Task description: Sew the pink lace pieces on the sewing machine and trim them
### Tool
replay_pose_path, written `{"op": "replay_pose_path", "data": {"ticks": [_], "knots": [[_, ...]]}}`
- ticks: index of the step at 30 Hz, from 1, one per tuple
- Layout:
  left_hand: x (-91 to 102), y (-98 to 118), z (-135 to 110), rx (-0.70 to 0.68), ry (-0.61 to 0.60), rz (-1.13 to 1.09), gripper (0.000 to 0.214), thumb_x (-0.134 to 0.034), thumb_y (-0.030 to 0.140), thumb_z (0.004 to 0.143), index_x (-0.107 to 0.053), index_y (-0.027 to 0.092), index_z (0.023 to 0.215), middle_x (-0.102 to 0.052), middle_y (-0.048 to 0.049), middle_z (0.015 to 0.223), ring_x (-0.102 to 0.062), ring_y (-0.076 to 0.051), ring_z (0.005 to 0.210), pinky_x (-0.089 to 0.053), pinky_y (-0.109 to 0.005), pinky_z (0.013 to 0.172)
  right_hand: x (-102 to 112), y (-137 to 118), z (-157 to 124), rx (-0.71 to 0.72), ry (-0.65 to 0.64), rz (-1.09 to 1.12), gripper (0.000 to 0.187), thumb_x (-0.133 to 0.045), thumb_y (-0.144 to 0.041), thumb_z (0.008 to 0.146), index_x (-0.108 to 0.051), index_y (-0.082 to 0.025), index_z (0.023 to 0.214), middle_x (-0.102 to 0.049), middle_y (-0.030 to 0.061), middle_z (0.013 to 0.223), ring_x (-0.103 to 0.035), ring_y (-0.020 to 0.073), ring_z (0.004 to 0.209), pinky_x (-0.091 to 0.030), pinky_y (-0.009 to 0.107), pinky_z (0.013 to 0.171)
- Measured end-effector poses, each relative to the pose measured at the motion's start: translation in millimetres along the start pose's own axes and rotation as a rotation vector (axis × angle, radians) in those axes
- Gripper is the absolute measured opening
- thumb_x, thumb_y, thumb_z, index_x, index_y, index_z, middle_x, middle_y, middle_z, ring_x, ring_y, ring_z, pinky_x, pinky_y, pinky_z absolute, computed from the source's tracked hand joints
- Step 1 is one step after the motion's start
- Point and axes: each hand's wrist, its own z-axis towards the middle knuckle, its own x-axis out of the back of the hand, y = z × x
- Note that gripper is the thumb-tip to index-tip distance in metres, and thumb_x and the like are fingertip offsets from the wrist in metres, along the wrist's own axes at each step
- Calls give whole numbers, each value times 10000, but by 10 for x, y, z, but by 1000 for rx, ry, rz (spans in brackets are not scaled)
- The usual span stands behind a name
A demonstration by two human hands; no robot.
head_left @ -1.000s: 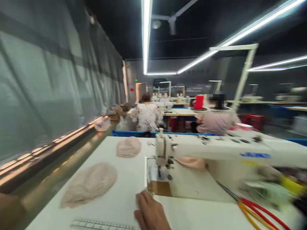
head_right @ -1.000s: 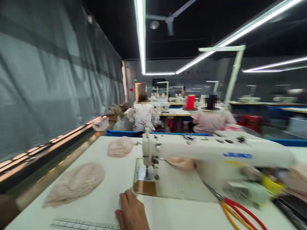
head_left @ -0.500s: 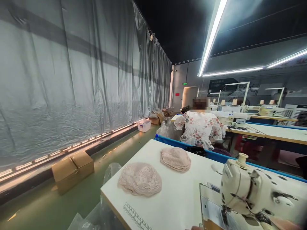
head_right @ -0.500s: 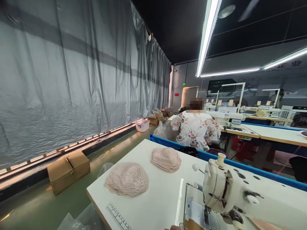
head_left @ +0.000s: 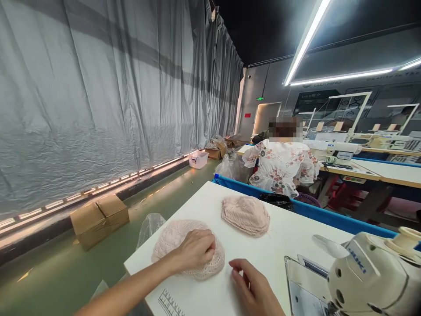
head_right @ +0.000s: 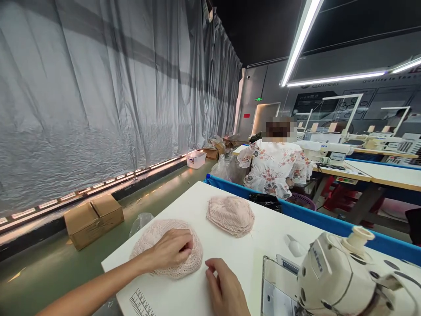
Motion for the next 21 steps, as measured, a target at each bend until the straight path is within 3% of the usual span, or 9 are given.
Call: {"op": "replay_pose_path", "data": {"ticks": [6,14,17,21], "knots": [[71,-105,-89,103,45,-352,68,-502,168,771,-570,163,771,-518,27,665,-459,-116,621,-340,-211,563,-210,-90,258,-57,-73,91,417,-400,-590,868,-567,-226,750,-498,-39,596,-440,146,545,-330,268,546],[47,-158,-75,186,95,-775,106,-605,263,737,-547,174,730,-407,85,454,-342,-77,382,-283,-200,427,-301,-252,338,-121,-38,229,398,-526,-562,800,-426,-223,617,-347,-69,518,-298,123,524,-224,257,529],[92,-132,-65,195,206,-941,210,-711,302,653,-566,158,696,-475,62,515,-374,-65,412,-328,-192,442,-291,-454,391,-87,-20,345,421,-557,-579,794,-419,-221,621,-329,-63,569,-290,124,557,-228,256,528],[265,29,-94,191,406,-1209,322,-733,428,596,-589,177,735,-598,4,619,-576,-153,580,-487,-256,579,-189,-943,375,-58,53,578,396,-519,-576,818,-418,-226,662,-398,-41,641,-405,138,632,-368,251,592]]}}
